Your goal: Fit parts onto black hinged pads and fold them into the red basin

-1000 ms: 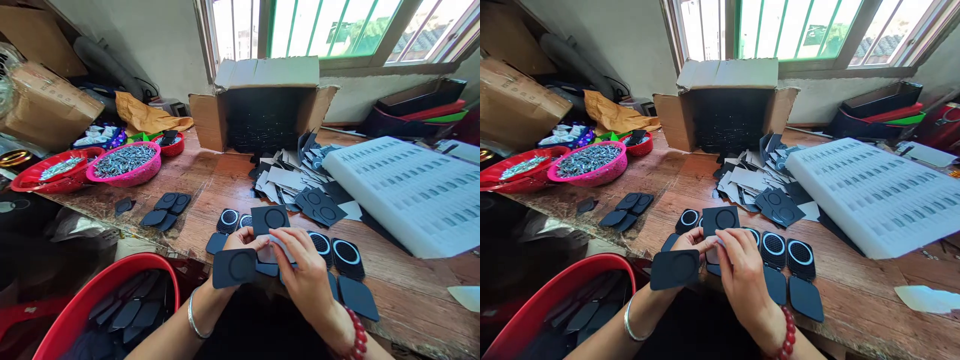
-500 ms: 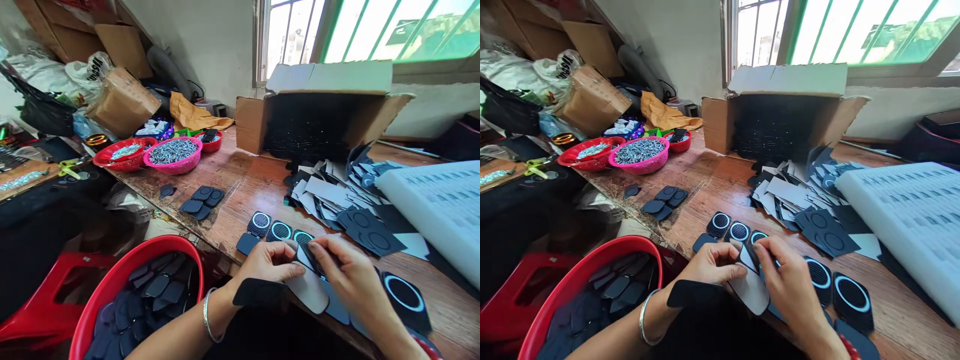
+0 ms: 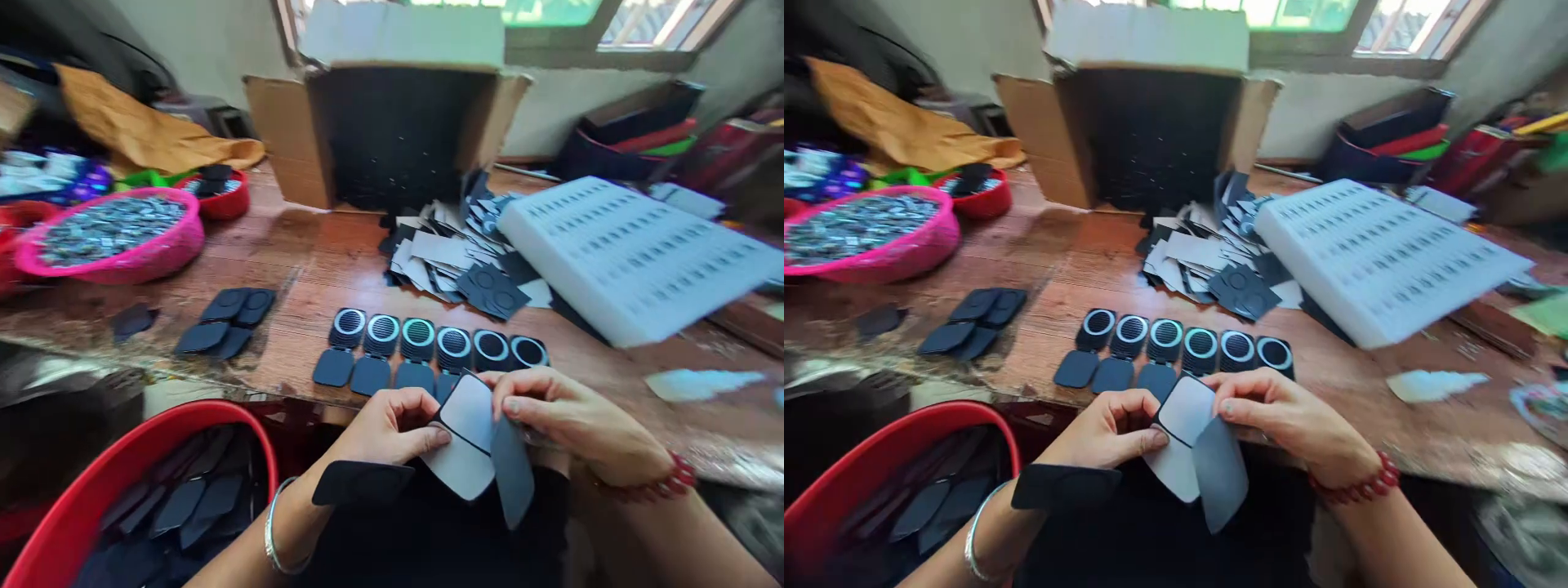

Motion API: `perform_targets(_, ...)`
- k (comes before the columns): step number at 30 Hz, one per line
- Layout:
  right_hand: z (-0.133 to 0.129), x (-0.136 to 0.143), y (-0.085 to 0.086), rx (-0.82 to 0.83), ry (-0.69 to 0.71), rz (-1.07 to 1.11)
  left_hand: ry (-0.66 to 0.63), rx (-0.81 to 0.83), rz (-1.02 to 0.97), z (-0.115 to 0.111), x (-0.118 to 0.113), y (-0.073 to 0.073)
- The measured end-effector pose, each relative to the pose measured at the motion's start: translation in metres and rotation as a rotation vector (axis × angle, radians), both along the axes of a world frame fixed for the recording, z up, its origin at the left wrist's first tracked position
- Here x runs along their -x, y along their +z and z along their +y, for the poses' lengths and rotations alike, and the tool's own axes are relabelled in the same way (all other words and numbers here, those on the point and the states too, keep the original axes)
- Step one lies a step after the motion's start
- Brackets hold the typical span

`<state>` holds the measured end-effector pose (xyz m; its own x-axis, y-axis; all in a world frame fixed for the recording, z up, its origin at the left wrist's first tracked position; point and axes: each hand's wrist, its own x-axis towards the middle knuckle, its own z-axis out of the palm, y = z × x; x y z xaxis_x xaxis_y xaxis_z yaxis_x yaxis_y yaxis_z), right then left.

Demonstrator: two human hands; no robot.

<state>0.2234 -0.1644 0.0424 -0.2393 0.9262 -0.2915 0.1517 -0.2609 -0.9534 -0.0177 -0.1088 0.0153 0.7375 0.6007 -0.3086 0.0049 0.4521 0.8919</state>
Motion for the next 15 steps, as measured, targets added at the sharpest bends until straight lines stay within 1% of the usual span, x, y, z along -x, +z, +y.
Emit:
perform_targets(1, -0.01, -0.005, 0.0, 0.023, 0.049, -0.022, -0.042, -0.003, 0.005, -0.006, -0.009, 0.001)
perform_targets(3, -0.034, -0.024, 0.001, 0.027, 0.106, -0.069, -0.064, -0.048, 0.048, -0.013, -0.019, 0.003)
perform_targets(5, -0.064, -0.051, -0.003, 0.032, 0.13, -0.135, -0.011, -0.108, 0.108, -0.014, -0.022, 0.004)
perform_targets(7, -0.1, -0.078, -0.017, 0.114, 0.143, -0.216, 0.044, -0.157, 0.162, -0.01, -0.02, 0.003)
perform_targets(9, -0.139, -0.1, -0.044, 0.259, 0.108, -0.314, 0.079, -0.188, 0.21, -0.006, -0.015, 0.002)
perform_targets(10, -0.158, -0.108, -0.061, 0.318, 0.049, -0.392, 0.096, -0.191, 0.236, -0.005, -0.013, 0.001)
perform_targets(11, -0.176, -0.114, -0.079, 0.35, -0.05, -0.484, 0.113, -0.186, 0.262, -0.005, -0.012, 0.001)
perform_targets(13, -0.208, -0.12, -0.115, 0.351, -0.171, -0.586, 0.135, -0.163, 0.303, -0.007, -0.011, 0.002)
perform_targets(15, -0.232, -0.119, -0.144, 0.28, -0.33, -0.693, 0.148, -0.151, 0.321, -0.011, -0.013, 0.004)
